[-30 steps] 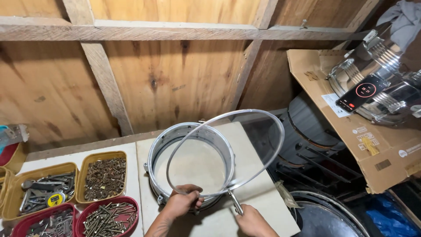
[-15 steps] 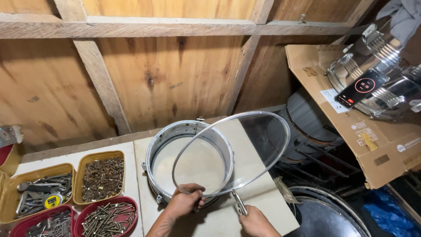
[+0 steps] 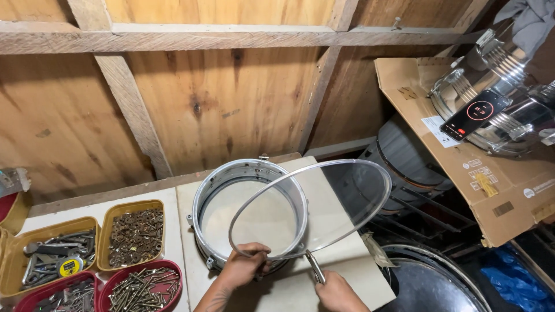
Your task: Repairing a drum by using pliers to seat a drum head onto the shell rim
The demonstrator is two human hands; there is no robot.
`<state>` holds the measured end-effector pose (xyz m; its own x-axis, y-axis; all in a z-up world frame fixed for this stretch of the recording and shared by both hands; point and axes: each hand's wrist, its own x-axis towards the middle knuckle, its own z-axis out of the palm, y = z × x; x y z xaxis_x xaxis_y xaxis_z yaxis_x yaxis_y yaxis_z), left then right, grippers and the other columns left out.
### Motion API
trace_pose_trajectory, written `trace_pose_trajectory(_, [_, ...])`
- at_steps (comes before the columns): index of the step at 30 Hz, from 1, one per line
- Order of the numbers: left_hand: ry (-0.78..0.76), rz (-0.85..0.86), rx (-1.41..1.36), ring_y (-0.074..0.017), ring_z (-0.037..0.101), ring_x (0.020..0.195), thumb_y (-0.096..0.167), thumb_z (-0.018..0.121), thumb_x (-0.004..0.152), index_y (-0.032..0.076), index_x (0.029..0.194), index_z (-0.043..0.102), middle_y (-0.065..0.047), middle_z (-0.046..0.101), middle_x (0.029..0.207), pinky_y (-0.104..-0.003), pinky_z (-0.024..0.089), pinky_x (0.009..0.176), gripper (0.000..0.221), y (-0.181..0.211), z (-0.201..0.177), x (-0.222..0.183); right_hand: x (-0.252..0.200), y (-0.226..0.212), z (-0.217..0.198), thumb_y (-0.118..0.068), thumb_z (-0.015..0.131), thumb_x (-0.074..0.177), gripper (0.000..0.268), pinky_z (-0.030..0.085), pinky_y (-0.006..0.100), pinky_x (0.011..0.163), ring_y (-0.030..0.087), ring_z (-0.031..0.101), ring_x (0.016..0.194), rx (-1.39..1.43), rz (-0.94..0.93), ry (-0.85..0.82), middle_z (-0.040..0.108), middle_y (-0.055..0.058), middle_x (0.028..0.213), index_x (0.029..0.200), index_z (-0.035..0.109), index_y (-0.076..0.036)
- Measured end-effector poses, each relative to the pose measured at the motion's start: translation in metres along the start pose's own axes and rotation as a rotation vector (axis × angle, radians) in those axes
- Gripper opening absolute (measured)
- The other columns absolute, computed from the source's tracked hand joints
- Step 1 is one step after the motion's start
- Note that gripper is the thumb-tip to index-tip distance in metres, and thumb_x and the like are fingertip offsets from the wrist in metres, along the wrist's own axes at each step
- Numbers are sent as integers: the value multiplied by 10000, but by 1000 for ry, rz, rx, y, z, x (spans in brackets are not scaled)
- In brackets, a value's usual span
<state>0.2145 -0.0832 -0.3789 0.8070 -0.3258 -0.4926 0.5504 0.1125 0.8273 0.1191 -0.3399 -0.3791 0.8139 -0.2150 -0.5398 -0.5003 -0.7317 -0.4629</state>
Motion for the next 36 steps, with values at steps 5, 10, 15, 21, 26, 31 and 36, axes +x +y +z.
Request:
trace_pose_trajectory(5, [-27,12,-6,-270,672,588,30,596,972,-80,1047,708,-240,705,734,-317,491,490,174,-2,-2,3,10,10,11,-256,525,860,262,516,313,926,238,722,1006,7,51,45,786,68,1034,1005,708,-140])
trace_pose_trajectory(10, [-7,-31,-50,-257,656,588,32,582,976,-78,1061,697,-236,700,759,-312,490,487,181,-3,0,3,20,18,19,-316,530,879,277,518,386,943,320,701,1066,-64,75,70,759,123,1082,1012,693,-136])
trace_pose_trajectory(15, [26,-5,-35,-259,655,577,21,597,966,-78,1030,737,-246,702,740,-312,512,500,183,-3,1,2,8,2,11,-395,525,903,327,514,409,897,348,691,1022,-84,130,53,749,139,1060,965,672,-108])
trace_pose_trajectory(21, [41,13,-54,-274,666,575,23,606,961,-68,1013,738,-253,709,736,-327,520,499,169,-10,-2,5,13,12,18,-397,462,919,370,496,425,914,387,670,1052,-87,84,54,744,181,1080,927,672,-92])
trace_pose_trajectory(26, [51,5,-51,-260,665,568,33,615,961,-59,1009,741,-239,705,726,-321,512,476,163,-6,1,2,-2,-6,10,-368,573,902,308,516,405,912,361,689,1035,-72,102,94,777,131,1034,975,724,-111])
trace_pose_trajectory(31, [88,-10,13,-244,685,578,56,637,942,-27,999,759,-228,751,740,-298,488,465,158,3,4,-6,-8,-10,10,-334,584,928,238,527,398,871,363,718,989,-20,70,136,794,132,989,961,718,-140])
trace_pose_trajectory(36, [24,1,-54,-274,661,577,8,608,959,-83,1002,717,-254,713,738,-317,473,490,148,2,-2,-1,-3,-5,9,-377,547,949,284,510,427,914,403,678,1094,-17,25,130,760,175,1093,1059,662,-141])
